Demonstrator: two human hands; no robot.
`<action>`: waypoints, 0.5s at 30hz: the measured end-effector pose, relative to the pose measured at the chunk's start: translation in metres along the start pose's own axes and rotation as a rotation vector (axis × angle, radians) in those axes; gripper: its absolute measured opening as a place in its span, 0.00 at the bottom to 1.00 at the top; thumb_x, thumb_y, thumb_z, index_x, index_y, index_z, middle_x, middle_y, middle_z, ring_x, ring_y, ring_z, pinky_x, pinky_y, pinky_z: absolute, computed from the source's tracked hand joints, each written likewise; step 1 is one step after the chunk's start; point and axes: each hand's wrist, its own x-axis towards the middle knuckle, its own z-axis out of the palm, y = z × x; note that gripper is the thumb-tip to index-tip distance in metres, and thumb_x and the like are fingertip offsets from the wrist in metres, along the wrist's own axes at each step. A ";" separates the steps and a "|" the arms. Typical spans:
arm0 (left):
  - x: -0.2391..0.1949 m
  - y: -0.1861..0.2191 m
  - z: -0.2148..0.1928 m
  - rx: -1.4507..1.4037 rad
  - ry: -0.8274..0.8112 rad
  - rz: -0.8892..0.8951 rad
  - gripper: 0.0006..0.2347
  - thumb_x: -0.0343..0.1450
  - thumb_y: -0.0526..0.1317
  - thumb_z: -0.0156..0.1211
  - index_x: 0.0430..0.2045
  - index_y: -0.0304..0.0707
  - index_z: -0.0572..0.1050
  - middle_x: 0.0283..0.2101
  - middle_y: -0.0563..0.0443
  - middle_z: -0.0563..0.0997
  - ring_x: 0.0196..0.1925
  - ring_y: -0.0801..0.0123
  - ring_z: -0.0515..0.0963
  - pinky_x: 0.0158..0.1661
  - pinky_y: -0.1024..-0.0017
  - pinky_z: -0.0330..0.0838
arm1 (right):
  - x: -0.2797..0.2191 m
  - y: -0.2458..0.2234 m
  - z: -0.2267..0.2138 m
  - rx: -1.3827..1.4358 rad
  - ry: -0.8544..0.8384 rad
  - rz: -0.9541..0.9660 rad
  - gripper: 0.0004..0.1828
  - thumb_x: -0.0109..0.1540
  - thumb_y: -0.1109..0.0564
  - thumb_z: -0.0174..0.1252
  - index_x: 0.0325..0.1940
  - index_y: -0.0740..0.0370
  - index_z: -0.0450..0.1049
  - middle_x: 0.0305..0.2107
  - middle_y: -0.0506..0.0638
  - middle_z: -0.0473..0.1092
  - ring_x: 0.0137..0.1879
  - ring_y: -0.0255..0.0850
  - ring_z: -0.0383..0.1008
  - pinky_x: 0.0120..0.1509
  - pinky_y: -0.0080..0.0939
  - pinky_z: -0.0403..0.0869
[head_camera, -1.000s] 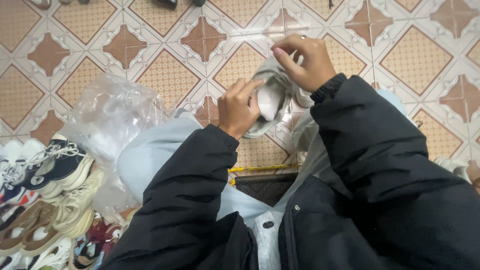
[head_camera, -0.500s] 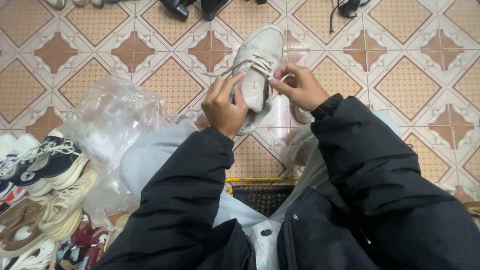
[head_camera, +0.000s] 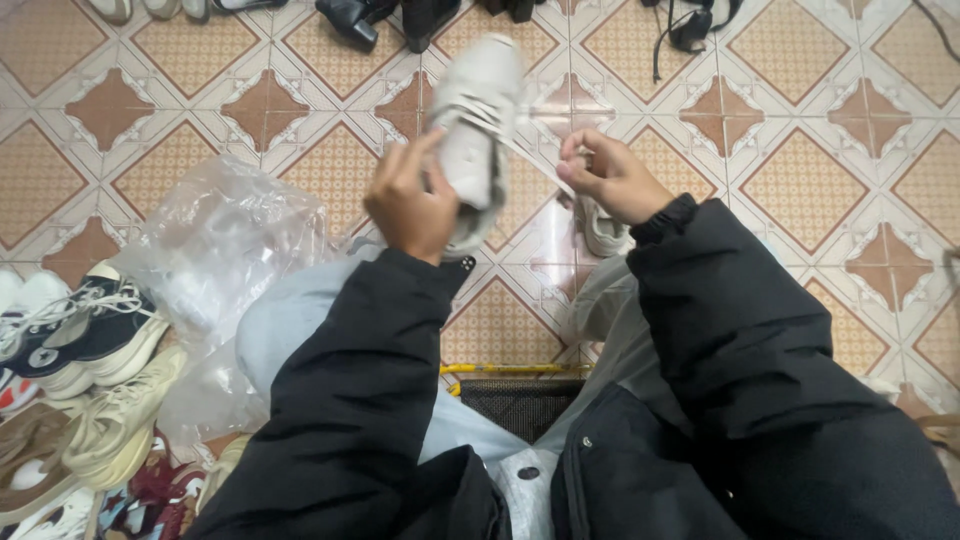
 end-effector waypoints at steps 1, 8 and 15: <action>0.007 -0.007 -0.003 0.003 0.009 0.006 0.11 0.69 0.32 0.63 0.41 0.51 0.84 0.27 0.53 0.74 0.32 0.49 0.81 0.35 0.57 0.76 | -0.005 -0.007 0.001 -0.001 -0.003 -0.011 0.11 0.69 0.59 0.59 0.54 0.60 0.67 0.28 0.44 0.71 0.27 0.27 0.67 0.31 0.25 0.68; 0.047 -0.004 -0.052 0.060 0.226 -0.162 0.10 0.69 0.32 0.63 0.40 0.51 0.84 0.30 0.58 0.77 0.34 0.57 0.83 0.38 0.67 0.77 | -0.014 -0.026 0.002 0.303 -0.013 0.061 0.14 0.72 0.55 0.51 0.61 0.55 0.62 0.21 0.52 0.64 0.14 0.28 0.53 0.15 0.25 0.53; 0.019 -0.046 -0.010 0.120 0.146 -0.268 0.10 0.67 0.30 0.62 0.38 0.46 0.82 0.32 0.50 0.78 0.38 0.45 0.82 0.40 0.53 0.76 | -0.033 -0.032 0.032 0.131 -0.256 -0.063 0.10 0.70 0.56 0.53 0.47 0.67 0.72 0.20 0.56 0.73 0.18 0.27 0.61 0.19 0.23 0.56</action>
